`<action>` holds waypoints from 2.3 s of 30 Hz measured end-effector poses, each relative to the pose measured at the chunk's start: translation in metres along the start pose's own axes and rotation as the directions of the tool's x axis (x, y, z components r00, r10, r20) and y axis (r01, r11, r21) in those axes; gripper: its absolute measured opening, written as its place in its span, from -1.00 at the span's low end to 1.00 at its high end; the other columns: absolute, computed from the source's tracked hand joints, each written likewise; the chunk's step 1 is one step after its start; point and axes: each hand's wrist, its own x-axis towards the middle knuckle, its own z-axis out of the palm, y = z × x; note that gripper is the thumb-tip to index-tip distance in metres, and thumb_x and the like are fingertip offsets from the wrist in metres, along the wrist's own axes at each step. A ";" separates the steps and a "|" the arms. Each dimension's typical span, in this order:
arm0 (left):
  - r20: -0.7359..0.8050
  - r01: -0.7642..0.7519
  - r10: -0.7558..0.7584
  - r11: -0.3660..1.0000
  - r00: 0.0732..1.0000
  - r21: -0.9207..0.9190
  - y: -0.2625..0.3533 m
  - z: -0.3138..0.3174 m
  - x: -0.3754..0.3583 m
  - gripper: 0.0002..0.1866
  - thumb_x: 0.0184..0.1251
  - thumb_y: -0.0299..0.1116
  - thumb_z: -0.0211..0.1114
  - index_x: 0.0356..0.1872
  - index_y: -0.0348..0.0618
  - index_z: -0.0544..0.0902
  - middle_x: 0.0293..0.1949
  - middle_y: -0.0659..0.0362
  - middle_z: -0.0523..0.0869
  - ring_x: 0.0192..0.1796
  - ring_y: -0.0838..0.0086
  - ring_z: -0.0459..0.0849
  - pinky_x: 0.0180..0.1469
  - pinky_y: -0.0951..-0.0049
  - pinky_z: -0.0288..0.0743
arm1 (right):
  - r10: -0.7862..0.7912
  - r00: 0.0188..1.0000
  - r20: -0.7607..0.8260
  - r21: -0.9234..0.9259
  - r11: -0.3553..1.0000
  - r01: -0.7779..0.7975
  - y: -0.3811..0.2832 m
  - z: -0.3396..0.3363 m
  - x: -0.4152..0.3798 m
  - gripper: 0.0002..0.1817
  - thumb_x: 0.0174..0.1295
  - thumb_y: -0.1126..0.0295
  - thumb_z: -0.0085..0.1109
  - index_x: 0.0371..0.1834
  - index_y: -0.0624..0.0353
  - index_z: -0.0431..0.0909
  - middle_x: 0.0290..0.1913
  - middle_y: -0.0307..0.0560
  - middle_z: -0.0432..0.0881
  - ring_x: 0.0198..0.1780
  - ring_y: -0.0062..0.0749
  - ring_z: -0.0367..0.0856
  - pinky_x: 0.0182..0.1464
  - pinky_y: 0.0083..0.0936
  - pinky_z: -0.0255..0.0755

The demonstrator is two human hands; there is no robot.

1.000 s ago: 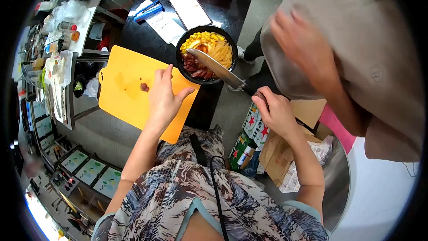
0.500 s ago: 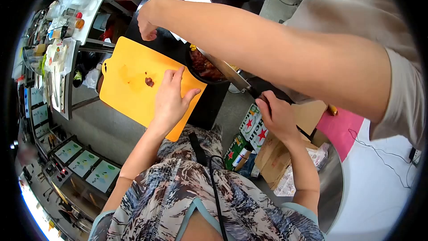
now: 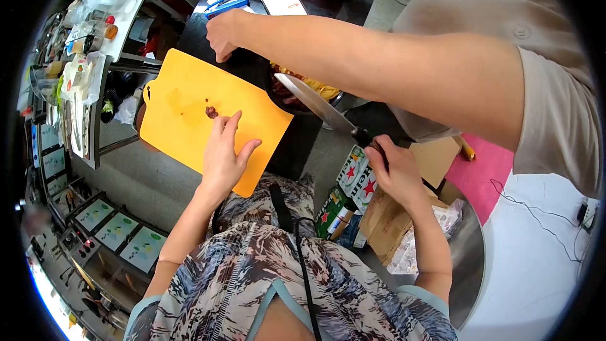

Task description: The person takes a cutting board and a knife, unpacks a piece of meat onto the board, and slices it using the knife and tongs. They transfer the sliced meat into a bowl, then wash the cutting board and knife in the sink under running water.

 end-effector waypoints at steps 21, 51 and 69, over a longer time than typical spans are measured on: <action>-0.153 0.101 -0.100 0.995 0.983 0.000 -0.070 0.007 0.026 -0.54 0.07 -0.47 0.49 0.05 -0.27 0.62 -0.17 0.02 0.70 -0.06 0.11 0.67 0.04 0.20 0.53 | 0.154 0.984 0.091 0.506 0.844 -0.179 -0.026 0.178 -0.011 -0.72 0.50 0.26 0.05 -0.10 0.32 0.52 -0.60 -0.06 0.54 -0.55 -0.35 0.57 -0.42 -0.41 0.39; -0.132 -0.307 0.279 0.901 0.951 -0.305 0.085 0.072 0.080 -0.82 0.22 -0.50 0.42 -0.18 -0.24 0.64 -0.31 0.07 0.75 -0.28 0.22 0.74 -0.19 0.28 0.57 | 0.251 0.930 -0.270 0.280 0.944 -0.173 0.029 0.058 -0.079 -0.76 0.44 0.22 0.14 -0.12 0.19 0.54 -0.55 0.05 0.55 -0.50 -0.04 0.59 -0.43 -0.31 0.37; -0.158 -0.347 0.335 0.937 0.929 -0.048 0.041 0.055 0.067 -0.80 0.17 -0.46 0.42 -0.18 -0.14 0.65 -0.20 0.09 0.69 -0.10 0.14 0.64 -0.03 0.18 0.43 | 0.142 0.952 -0.272 0.002 0.989 -0.147 0.015 0.031 -0.094 -0.84 0.36 0.32 0.18 -0.13 0.16 0.54 -0.46 0.07 0.65 -0.42 0.07 0.66 -0.38 -0.16 0.45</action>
